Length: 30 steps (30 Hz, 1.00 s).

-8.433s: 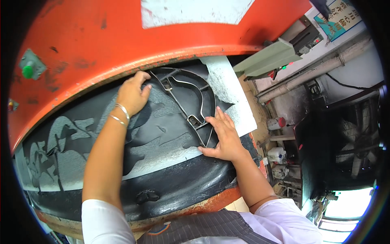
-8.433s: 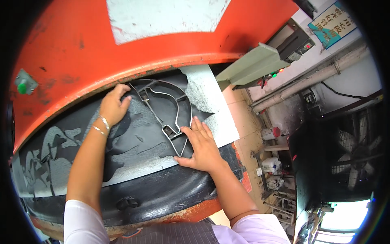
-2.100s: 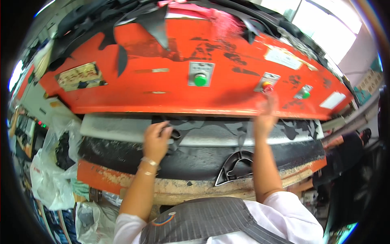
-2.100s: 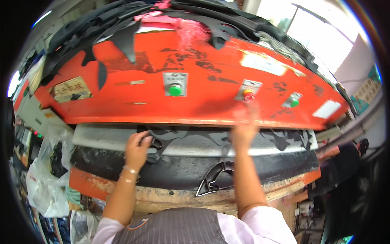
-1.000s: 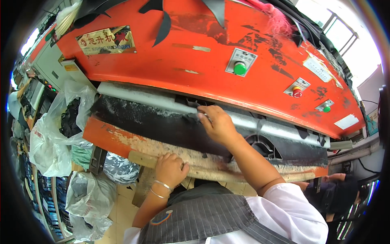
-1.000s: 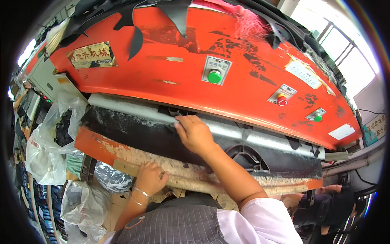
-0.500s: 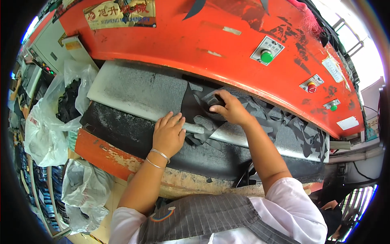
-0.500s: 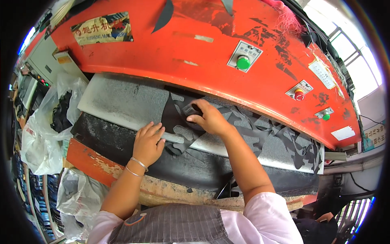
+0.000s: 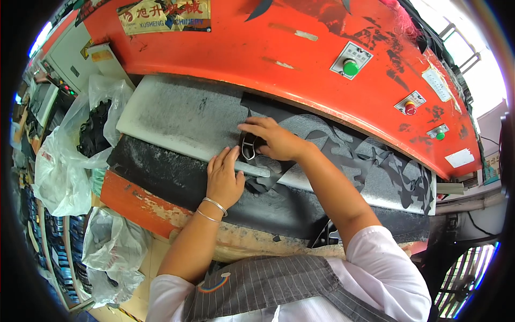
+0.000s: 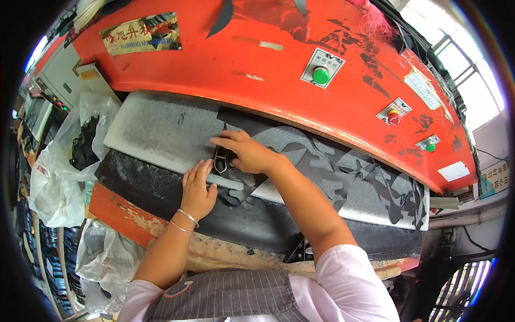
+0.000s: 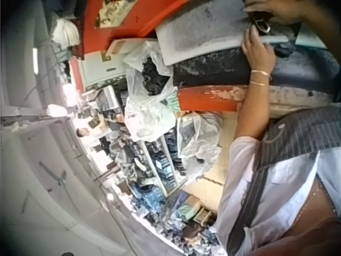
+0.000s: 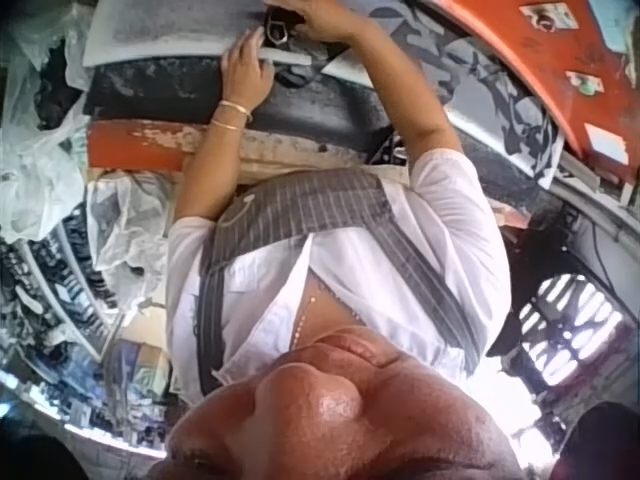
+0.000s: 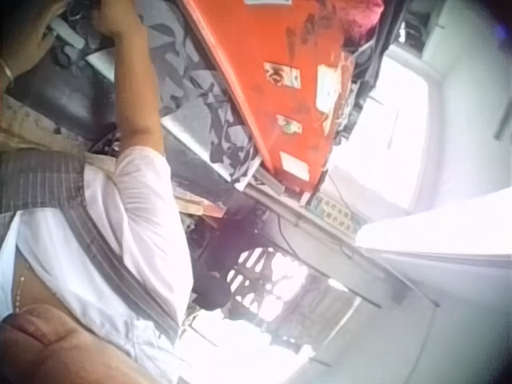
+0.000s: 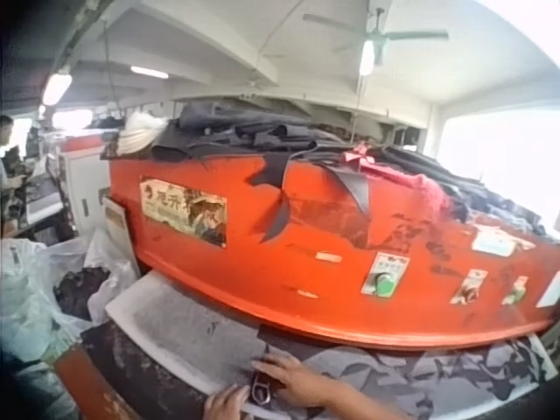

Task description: Using a hydraulic press machine and metal die to cut out shoe components from a large sheet of black leather.

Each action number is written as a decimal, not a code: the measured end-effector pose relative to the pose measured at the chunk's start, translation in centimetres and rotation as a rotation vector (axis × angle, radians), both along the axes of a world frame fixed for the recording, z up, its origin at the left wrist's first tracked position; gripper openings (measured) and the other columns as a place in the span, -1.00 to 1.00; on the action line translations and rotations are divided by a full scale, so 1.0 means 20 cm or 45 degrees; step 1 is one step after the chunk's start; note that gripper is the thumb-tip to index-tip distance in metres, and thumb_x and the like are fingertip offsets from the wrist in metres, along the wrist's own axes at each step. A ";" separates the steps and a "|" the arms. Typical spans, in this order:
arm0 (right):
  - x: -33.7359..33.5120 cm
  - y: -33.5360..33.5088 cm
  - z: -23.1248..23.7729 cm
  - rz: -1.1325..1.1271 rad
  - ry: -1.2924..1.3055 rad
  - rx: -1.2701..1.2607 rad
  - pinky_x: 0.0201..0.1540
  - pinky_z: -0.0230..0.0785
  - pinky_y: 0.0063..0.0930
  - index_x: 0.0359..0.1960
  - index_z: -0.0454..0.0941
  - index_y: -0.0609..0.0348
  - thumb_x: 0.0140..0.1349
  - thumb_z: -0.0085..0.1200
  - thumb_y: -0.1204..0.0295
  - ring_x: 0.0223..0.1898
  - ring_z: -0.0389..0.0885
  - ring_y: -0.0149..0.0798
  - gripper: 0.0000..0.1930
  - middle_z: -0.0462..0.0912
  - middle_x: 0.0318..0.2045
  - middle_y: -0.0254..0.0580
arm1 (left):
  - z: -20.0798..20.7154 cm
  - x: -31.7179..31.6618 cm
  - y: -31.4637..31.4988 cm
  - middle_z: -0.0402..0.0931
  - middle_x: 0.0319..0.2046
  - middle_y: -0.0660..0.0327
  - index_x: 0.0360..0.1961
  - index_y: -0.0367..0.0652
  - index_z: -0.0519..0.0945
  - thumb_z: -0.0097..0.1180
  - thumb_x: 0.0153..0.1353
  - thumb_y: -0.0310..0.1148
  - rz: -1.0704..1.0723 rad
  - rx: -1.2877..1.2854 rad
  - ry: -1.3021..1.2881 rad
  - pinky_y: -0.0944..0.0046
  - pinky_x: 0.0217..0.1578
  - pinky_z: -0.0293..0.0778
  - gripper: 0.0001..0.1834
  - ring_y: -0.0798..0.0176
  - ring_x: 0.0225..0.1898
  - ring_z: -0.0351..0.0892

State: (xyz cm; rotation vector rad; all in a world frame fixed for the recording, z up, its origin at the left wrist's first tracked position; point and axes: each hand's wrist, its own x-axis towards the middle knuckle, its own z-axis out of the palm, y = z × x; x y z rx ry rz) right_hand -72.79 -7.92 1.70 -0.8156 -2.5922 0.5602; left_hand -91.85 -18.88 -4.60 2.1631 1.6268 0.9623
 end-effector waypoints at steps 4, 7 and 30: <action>0.34 -0.23 0.14 -0.539 0.350 0.173 0.36 0.07 -0.22 0.33 0.24 0.10 0.02 0.30 0.47 0.35 0.20 0.01 -0.23 0.28 0.30 0.03 | 0.01 0.01 -0.06 0.39 0.15 -0.05 0.23 -0.24 0.28 0.07 0.12 -0.44 0.054 0.073 -0.221 -0.07 0.28 0.09 -0.39 -0.08 0.26 0.25; 0.86 -0.33 0.28 -1.151 0.783 0.640 0.31 0.14 -0.28 0.27 0.29 0.23 0.15 0.26 0.39 0.31 0.27 -0.10 -0.35 0.33 0.27 -0.02 | 0.16 0.10 -0.06 0.45 0.05 -0.07 0.13 -0.27 0.40 0.08 0.13 -0.41 0.161 0.128 -0.344 -0.02 0.17 0.24 -0.51 -0.11 0.13 0.37; 2.23 -0.06 0.79 -2.319 1.355 0.713 0.45 -0.29 -0.12 0.34 -0.20 0.64 0.31 -0.17 -0.13 0.46 -0.22 0.15 -0.02 -0.21 0.41 0.37 | 1.01 0.80 0.27 0.49 -0.45 0.02 -0.54 -0.18 0.52 0.05 0.27 -0.22 -0.495 0.173 -0.209 -0.03 -0.29 0.43 -0.69 -0.10 -0.34 0.50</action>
